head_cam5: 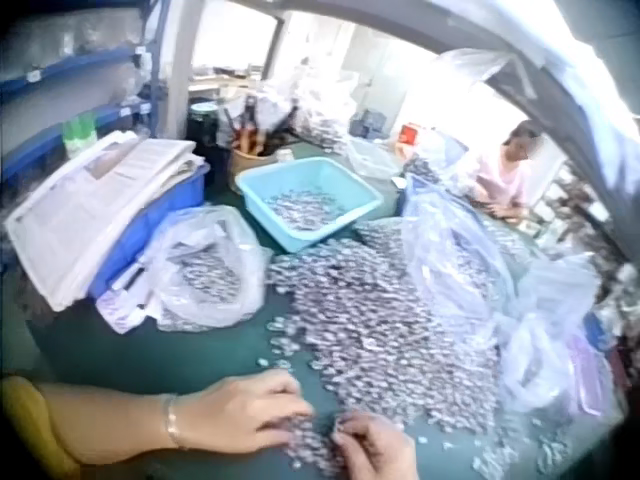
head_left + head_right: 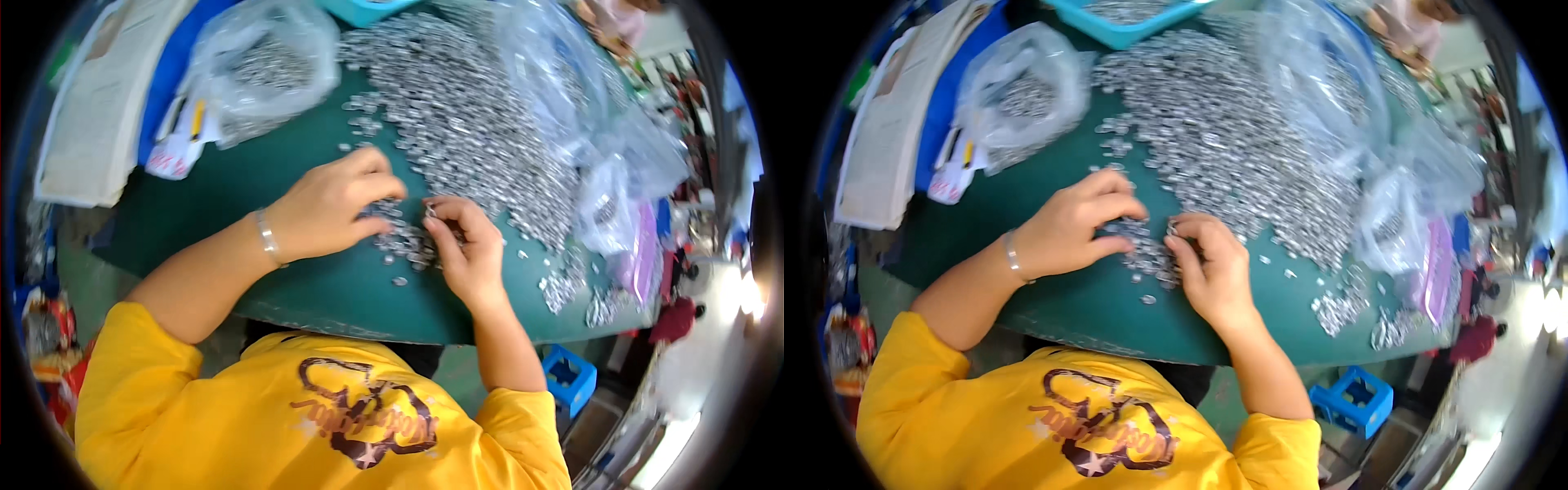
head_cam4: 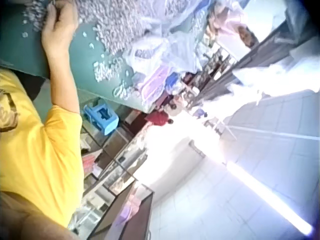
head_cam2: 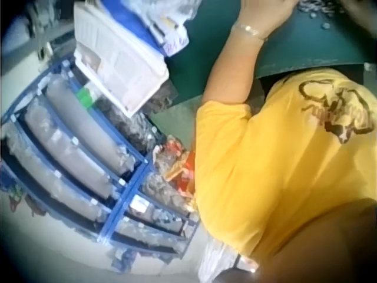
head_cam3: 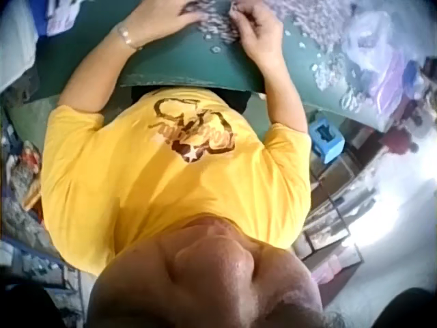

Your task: The person sorts through a pile of small metal decorative parts on a green table, picking them up one by one, turning them over, and placing them into different plastic trays.

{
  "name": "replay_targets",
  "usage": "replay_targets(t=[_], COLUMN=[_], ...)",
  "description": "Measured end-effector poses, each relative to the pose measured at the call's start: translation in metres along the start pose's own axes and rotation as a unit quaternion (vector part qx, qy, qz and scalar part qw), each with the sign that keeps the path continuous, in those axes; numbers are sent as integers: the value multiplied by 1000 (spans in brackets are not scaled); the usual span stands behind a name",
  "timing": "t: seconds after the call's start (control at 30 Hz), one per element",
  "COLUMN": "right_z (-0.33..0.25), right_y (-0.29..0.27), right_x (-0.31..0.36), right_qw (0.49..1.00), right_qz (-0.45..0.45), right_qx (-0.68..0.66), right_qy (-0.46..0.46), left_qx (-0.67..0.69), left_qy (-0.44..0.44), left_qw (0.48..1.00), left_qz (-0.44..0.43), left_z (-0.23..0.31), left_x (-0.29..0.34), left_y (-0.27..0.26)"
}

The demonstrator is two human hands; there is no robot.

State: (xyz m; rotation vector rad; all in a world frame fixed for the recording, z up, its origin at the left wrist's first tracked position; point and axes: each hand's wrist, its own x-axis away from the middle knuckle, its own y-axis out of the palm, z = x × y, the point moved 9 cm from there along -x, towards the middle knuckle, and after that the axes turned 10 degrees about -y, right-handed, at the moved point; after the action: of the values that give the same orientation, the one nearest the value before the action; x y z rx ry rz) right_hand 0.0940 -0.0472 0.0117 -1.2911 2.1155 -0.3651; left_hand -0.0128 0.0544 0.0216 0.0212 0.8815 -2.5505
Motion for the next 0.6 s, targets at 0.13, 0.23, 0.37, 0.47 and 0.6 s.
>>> replay_targets(t=[0.13,0.23,0.37,0.47,0.6], right_z=[-2,10,39,64,109], right_y=[-39,-103,-203,-248,-279], right_x=[21,61,141,171,182], right_qw=[995,960,864,809,819], right_qz=[85,169,295,339,291], right_qx=[39,223,400,421,433], right_qy=[31,22,85,233,241], left_qx=[-66,-21,3,12,7], left_qy=[21,-12,-48,-45,40], left_qw=[996,999,997,998,999], left_qz=[-58,-43,-55,-42,14], left_z=[4,2,2,-6,8], left_x=[9,6,3,4,7], left_y=[11,11,22,21,7])
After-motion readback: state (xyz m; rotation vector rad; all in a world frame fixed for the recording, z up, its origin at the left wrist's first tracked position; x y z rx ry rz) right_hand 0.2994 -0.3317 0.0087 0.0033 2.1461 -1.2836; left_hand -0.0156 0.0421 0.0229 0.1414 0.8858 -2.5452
